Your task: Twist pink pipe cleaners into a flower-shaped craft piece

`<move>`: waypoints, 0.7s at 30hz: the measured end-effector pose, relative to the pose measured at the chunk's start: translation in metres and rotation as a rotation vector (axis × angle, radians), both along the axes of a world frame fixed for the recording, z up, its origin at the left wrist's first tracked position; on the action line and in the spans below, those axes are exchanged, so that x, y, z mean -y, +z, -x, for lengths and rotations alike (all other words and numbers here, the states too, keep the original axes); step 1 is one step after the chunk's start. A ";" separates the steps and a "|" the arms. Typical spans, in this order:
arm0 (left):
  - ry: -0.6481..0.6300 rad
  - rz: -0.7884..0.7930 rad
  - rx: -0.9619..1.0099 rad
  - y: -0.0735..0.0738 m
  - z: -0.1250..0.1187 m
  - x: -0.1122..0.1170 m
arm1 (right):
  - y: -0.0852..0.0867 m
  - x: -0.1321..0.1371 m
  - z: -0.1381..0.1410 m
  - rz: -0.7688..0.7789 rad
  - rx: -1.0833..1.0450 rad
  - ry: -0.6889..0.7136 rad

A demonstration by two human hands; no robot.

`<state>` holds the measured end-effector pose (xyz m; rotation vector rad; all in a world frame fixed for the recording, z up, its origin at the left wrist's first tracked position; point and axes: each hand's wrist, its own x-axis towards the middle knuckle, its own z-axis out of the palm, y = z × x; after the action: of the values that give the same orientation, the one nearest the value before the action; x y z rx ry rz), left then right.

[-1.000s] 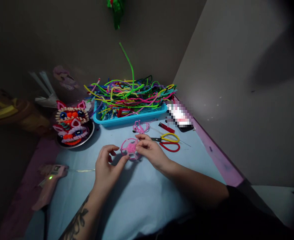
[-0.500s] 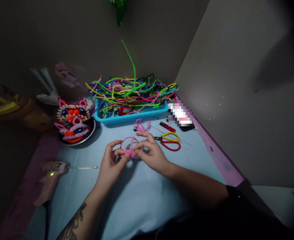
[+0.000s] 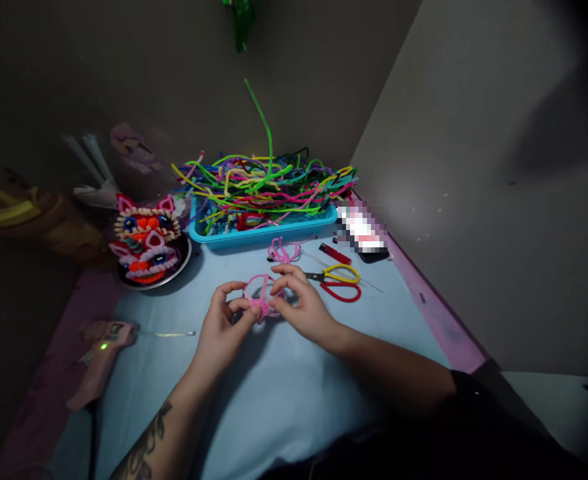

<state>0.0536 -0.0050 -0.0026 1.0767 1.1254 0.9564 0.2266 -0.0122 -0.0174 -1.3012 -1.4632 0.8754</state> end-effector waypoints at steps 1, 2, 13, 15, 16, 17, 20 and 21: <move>-0.001 0.003 0.011 0.000 0.000 0.000 | 0.000 0.001 0.001 -0.035 0.024 -0.019; -0.002 0.007 0.022 -0.001 0.000 0.000 | 0.000 0.001 0.001 -0.075 0.053 -0.034; 0.017 -0.022 0.043 -0.004 -0.001 -0.001 | -0.003 0.003 0.002 -0.255 0.159 -0.018; 0.022 -0.058 0.014 -0.005 0.000 -0.001 | -0.004 0.003 0.003 -0.248 0.161 -0.008; 0.028 -0.078 -0.009 -0.006 0.000 -0.001 | -0.004 0.003 0.003 -0.241 0.161 -0.002; 0.036 -0.099 -0.038 -0.006 0.001 -0.001 | -0.005 0.003 0.003 -0.232 0.159 0.004; 0.064 -0.159 -0.131 -0.007 0.001 -0.001 | -0.005 0.003 0.004 -0.183 0.145 0.024; 0.067 -0.172 -0.156 -0.007 0.001 -0.001 | -0.005 0.003 0.004 -0.160 0.137 0.030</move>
<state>0.0527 -0.0045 -0.0096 1.2766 1.2300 1.0508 0.2222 -0.0152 -0.0227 -1.2423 -1.6281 0.6841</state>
